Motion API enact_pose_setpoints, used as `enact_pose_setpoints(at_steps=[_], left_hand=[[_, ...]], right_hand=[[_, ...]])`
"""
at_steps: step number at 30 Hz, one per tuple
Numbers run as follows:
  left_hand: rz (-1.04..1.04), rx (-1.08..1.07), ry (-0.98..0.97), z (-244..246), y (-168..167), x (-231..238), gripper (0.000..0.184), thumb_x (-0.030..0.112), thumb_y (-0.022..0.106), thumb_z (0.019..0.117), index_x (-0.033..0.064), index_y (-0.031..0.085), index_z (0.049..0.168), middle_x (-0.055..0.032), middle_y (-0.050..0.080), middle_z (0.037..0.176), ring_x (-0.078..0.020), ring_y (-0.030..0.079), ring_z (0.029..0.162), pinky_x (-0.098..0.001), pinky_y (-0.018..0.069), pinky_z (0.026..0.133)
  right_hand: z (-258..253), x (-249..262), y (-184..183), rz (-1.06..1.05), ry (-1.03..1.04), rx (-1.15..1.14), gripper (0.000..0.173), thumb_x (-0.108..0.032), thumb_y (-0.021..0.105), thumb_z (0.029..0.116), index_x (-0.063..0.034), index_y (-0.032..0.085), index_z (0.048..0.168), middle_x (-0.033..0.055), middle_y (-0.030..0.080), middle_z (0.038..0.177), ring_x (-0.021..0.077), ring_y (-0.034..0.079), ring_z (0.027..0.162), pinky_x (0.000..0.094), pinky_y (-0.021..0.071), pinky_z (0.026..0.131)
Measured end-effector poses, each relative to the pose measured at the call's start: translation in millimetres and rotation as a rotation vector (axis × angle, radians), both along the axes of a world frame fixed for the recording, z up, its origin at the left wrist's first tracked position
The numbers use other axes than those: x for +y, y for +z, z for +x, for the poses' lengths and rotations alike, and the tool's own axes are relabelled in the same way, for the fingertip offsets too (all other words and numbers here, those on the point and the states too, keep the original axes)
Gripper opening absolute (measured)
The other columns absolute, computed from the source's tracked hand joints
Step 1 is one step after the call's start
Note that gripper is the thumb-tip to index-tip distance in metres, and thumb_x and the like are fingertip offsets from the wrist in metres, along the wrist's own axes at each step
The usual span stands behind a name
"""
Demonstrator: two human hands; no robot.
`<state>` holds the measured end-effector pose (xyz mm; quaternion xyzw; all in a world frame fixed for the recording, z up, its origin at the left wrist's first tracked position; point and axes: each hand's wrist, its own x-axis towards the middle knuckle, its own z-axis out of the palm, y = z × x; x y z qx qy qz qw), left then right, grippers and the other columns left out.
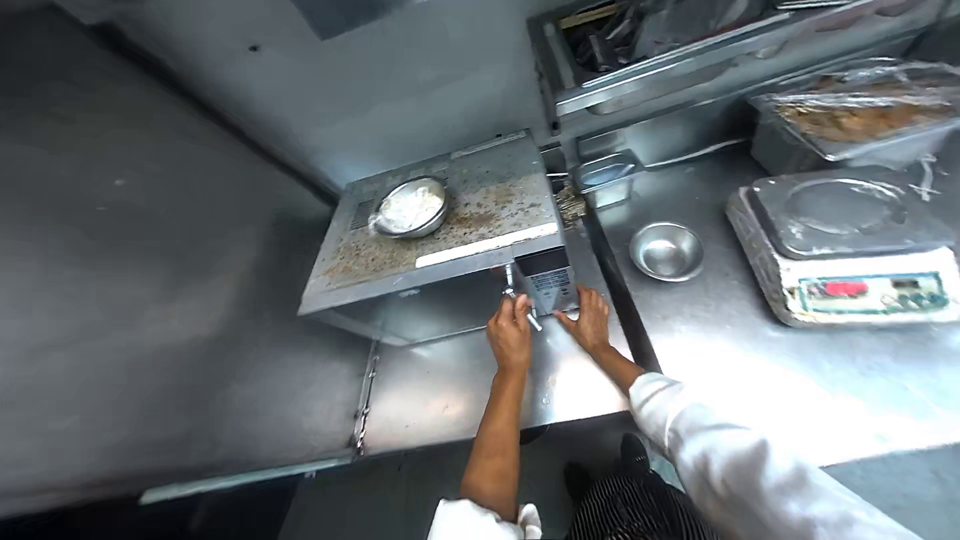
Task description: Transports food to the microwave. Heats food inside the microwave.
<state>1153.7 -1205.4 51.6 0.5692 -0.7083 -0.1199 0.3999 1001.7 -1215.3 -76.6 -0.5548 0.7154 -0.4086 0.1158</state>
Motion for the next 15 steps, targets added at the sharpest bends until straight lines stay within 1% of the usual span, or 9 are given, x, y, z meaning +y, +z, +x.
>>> enact_pose_setpoints(at_steps=[1,3,5,6,7,9,11,13,15], left_hand=[[0.081,0.011,0.008,-1.8,4.8,1.3,0.035,0.024,0.048,0.1084,-0.0035,0.070,0.111,-0.0198,0.073,0.099,-0.0357,0.072,0.087,-0.0569,0.0566,0.082],[0.201,0.065,0.019,-1.9,11.0,2.7,0.035,0.023,0.049,0.1078,-0.0022,0.066,0.125,-0.0201,0.073,0.113,-0.0344,0.071,0.105,-0.0546,0.0542,0.097],[0.285,0.051,-0.009,9.1,11.1,16.6,0.042,0.022,0.051,0.1070,0.0025,0.056,0.143,-0.0207,0.065,0.132,-0.0340,0.067,0.116,-0.0532,0.0524,0.102],[0.336,0.025,-0.056,18.9,9.3,30.6,0.046,0.023,0.051,0.1066,0.0045,0.050,0.149,-0.0200,0.060,0.140,-0.0334,0.065,0.120,-0.0530,0.0524,0.102],[0.360,-0.001,-0.110,30.1,4.5,48.4,0.044,0.023,0.054,0.1056,0.0046,0.054,0.146,-0.0189,0.059,0.141,-0.0321,0.065,0.119,-0.0526,0.0536,0.101],[0.457,-0.067,-0.199,59.0,-11.9,89.1,0.038,0.030,0.057,0.1043,0.0084,0.064,0.134,-0.0125,0.061,0.139,-0.0261,0.062,0.124,-0.0491,0.0516,0.104],[0.571,-0.054,-0.227,100.7,-43.3,140.0,0.038,0.033,0.055,0.1046,0.0075,0.066,0.132,-0.0135,0.064,0.135,-0.0261,0.062,0.124,-0.0485,0.0488,0.107],[0.718,0.035,-0.158,146.9,-75.1,197.0,0.041,0.032,0.053,0.1059,0.0020,0.065,0.132,-0.0192,0.064,0.133,-0.0302,0.060,0.126,-0.0480,0.0442,0.112],[0.880,0.177,0.038,194.8,-108.6,255.8,0.045,0.033,0.051,0.1072,0.0001,0.060,0.137,-0.0214,0.061,0.137,-0.0314,0.058,0.130,-0.0472,0.0425,0.114]], right_hand=[[-2.0,0.9,1.1,0.016,0.020,-0.007,0.087,-0.049,0.085,0.0777,0.0003,0.054,0.142,0.0271,0.060,0.133,0.0462,0.057,0.124,0.0636,0.0435,0.103],[-4.1,2.1,6.8,0.024,0.053,-0.026,0.094,-0.048,0.085,0.0780,-0.0002,0.046,0.149,0.0291,0.055,0.141,0.0479,0.053,0.130,0.0658,0.0422,0.105],[-4.4,8.8,12.2,0.076,0.098,-0.036,0.097,-0.044,0.082,0.0829,0.0029,0.036,0.155,0.0325,0.044,0.152,0.0500,0.043,0.140,0.0655,0.0360,0.113],[-6.5,13.4,9.1,0.106,0.121,0.006,0.098,-0.045,0.079,0.0848,0.0049,0.032,0.156,0.0336,0.038,0.155,0.0511,0.039,0.143,0.0650,0.0324,0.116],[-10.6,17.4,4.1,0.123,0.151,0.065,0.098,-0.046,0.077,0.0853,0.0070,0.032,0.155,0.0350,0.034,0.157,0.0528,0.036,0.145,0.0656,0.0296,0.118],[-19.2,19.5,-9.2,0.127,0.213,0.225,0.094,-0.055,0.070,0.0852,0.0071,0.042,0.150,0.0338,0.036,0.157,0.0525,0.036,0.145,0.0659,0.0277,0.118],[-17.1,27.8,-21.3,0.167,0.256,0.326,0.099,-0.067,0.060,0.0861,0.0048,0.041,0.152,0.0305,0.033,0.160,0.0490,0.031,0.149,0.0645,0.0231,0.121],[-5.5,38.4,-26.2,0.193,0.283,0.326,0.103,-0.071,0.057,0.0867,0.0067,0.039,0.153,0.0314,0.029,0.162,0.0489,0.026,0.151,0.0647,0.0197,0.122],[21.2,50.5,-32.2,0.174,0.313,0.316,0.103,-0.073,0.052,0.0870,0.0081,0.042,0.150,0.0331,0.028,0.162,0.0493,0.025,0.152,0.0633,0.0179,0.123]])
